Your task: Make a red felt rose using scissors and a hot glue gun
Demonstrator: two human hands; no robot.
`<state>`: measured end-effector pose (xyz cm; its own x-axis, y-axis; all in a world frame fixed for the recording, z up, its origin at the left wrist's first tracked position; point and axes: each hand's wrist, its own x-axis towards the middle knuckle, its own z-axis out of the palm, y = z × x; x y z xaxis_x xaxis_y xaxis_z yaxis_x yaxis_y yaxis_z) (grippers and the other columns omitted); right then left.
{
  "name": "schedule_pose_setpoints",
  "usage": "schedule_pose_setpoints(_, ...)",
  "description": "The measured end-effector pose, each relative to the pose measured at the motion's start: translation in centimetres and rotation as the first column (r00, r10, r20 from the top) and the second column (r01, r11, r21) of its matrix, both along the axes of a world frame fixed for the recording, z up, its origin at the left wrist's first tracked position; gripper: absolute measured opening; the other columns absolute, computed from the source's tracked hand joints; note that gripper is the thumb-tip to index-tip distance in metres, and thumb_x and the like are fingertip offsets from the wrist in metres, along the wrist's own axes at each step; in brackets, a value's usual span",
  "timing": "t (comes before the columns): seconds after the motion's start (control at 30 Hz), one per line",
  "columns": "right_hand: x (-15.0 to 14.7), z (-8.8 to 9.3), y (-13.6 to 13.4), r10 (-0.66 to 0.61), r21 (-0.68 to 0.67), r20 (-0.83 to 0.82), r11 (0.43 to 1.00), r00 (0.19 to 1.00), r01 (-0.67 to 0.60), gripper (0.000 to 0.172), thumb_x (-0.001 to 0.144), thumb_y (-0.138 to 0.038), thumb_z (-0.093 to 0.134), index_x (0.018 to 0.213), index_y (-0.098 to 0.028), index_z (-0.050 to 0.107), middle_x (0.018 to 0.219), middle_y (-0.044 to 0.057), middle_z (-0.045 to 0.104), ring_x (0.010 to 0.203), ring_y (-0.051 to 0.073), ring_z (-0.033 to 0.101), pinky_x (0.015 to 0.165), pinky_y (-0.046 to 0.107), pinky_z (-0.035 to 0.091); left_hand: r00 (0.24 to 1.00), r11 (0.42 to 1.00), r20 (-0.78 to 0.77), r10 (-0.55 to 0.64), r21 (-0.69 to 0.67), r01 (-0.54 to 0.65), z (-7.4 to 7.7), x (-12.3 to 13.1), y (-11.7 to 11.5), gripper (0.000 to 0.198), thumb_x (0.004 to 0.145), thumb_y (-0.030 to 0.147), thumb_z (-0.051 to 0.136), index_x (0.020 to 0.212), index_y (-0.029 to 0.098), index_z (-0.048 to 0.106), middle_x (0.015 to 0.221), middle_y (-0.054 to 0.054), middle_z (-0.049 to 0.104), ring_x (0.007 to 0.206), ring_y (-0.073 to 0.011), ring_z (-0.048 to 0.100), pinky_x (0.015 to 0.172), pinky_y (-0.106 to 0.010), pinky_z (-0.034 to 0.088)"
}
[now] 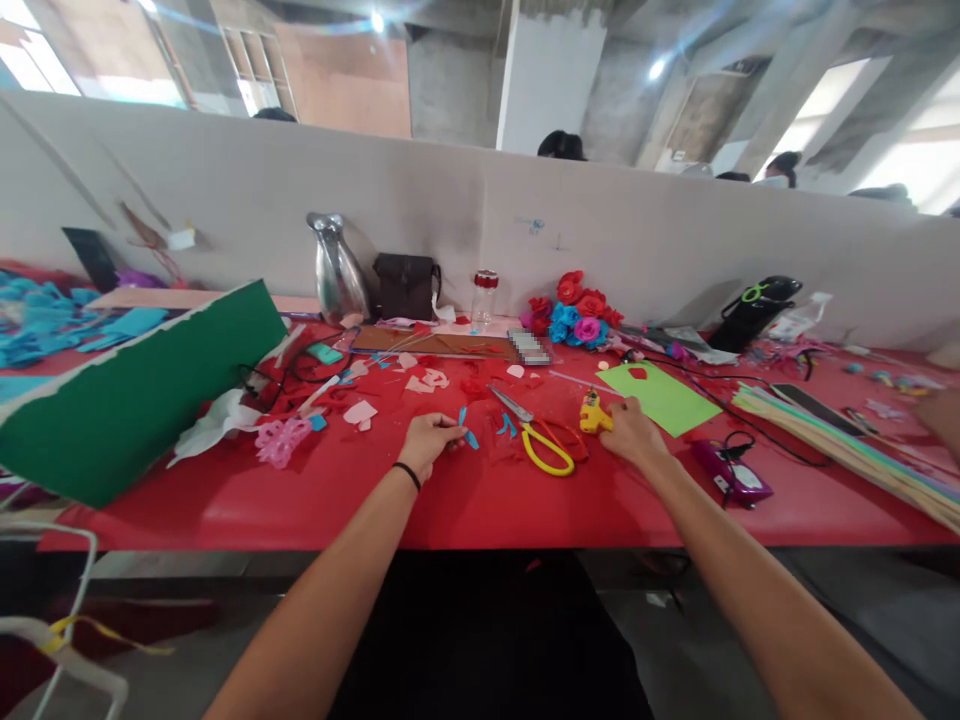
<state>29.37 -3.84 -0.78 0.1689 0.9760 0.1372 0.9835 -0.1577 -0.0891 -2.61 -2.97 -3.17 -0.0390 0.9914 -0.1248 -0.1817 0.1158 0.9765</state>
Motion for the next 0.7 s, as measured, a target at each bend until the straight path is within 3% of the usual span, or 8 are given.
schedule_pose_setpoints(0.1, -0.5, 1.3, -1.6, -0.014, 0.102, -0.021, 0.995, 1.000, 0.016, 0.039, 0.078, -0.023, 0.052, 0.116, -0.011, 0.053, 0.119, 0.019, 0.053, 0.094, 0.027, 0.060, 0.074, 0.034, 0.046, 0.999, 1.000, -0.031, 0.021, -0.015, -0.022, -0.6, 0.5, 0.3, 0.021, 0.046, 0.009, 0.078, 0.044, 0.016, 0.058, 0.039, -0.003, 0.058, 0.036, -0.0111, 0.051, 0.040, -0.022, 0.037)
schedule_pose_setpoints(0.17, -1.4, 2.1, -3.0, 0.102, 0.150, -0.180, 0.986, 0.978, -0.075, 0.034, 0.083, -0.032, 0.048, 0.111, -0.014, 0.058, 0.107, 0.013, 0.062, 0.090, 0.025, 0.061, 0.073, 0.031, 0.046, 0.998, 0.999, -0.059, 0.034, -0.018, -0.035, -0.9, 0.9, 0.5, 0.022, 0.046, 0.006, 0.076, 0.043, 0.016, 0.057, 0.037, -0.002, 0.056, 0.035, -0.0110, 0.050, 0.039, -0.022, 0.036)
schedule_pose_setpoints(0.2, -2.2, 2.3, -3.6, 0.204, 0.157, -0.303, 0.974, 0.931, -0.163, 0.033, 0.084, -0.037, 0.047, 0.106, -0.016, 0.061, 0.099, 0.010, 0.066, 0.087, 0.024, 0.062, 0.071, 0.030, 0.047, 0.997, 0.999, -0.074, 0.035, -0.019, -0.037, -1.0, 1.1, 0.5, 0.022, 0.047, 0.005, 0.076, 0.043, 0.016, 0.057, 0.037, -0.001, 0.055, 0.035, -0.0108, 0.050, 0.039, -0.021, 0.036)
schedule_pose_setpoints(0.3, -5.4, 2.2, -5.0, 0.438, 0.158, -0.588, 0.887, 0.680, -0.435, 0.033, 0.083, -0.045, 0.050, 0.098, -0.021, 0.067, 0.087, 0.005, 0.070, 0.078, 0.022, 0.064, 0.067, 0.030, 0.048, 0.992, 0.999, -0.122, 0.020, -0.026, -0.023, -1.0, 1.2, 0.5, 0.021, 0.049, 0.004, 0.074, 0.044, 0.017, 0.058, 0.037, -0.002, 0.056, 0.035, -0.0109, 0.050, 0.039, -0.021, 0.035)
schedule_pose_setpoints(0.4, -8.6, 1.4, -5.3, 0.473, 0.177, -0.687, 0.845, 0.551, -0.505, 0.030, 0.080, -0.043, 0.055, 0.099, -0.023, 0.068, 0.087, 0.003, 0.072, 0.080, 0.023, 0.065, 0.071, 0.032, 0.049, 0.984, 0.999, -0.178, 0.009, -0.037, -0.016, -0.7, 1.2, 0.5, 0.022, 0.051, 0.003, 0.072, 0.042, 0.017, 0.057, 0.037, -0.002, 0.056, 0.035, -0.0113, 0.050, 0.040, -0.022, 0.036)
schedule_pose_setpoints(0.57, -11.0, 0.6, -4.6, 0.496, 0.182, -0.735, 0.801, 0.462, -0.571, 0.031, 0.082, -0.041, 0.056, 0.107, -0.026, 0.066, 0.106, 0.004, 0.070, 0.101, 0.025, 0.062, 0.090, 0.038, 0.045, 0.964, 0.999, -0.267, 0.016, -0.044, -0.029, -0.6, 1.2, 0.5, 0.024, 0.054, 0.002, 0.069, 0.043, 0.017, 0.055, 0.037, 0.001, 0.055, 0.036, -0.0099, 0.050, 0.042, -0.021, 0.039)
schedule_pose_setpoints(0.7, -11.3, 0.7, -4.3, 0.522, 0.170, -0.708, 0.780, 0.476, -0.602, 0.036, 0.083, -0.045, 0.054, 0.112, -0.025, 0.064, 0.112, 0.004, 0.068, 0.104, 0.024, 0.061, 0.093, 0.038, 0.044, 0.944, 0.998, -0.331, 0.005, -0.054, -0.024, -1.0, 1.2, 0.7, 0.020, 0.057, 0.003, 0.068, 0.048, 0.017, 0.056, 0.039, 0.004, 0.055, 0.039, -0.0083, 0.051, 0.044, -0.019, 0.040)
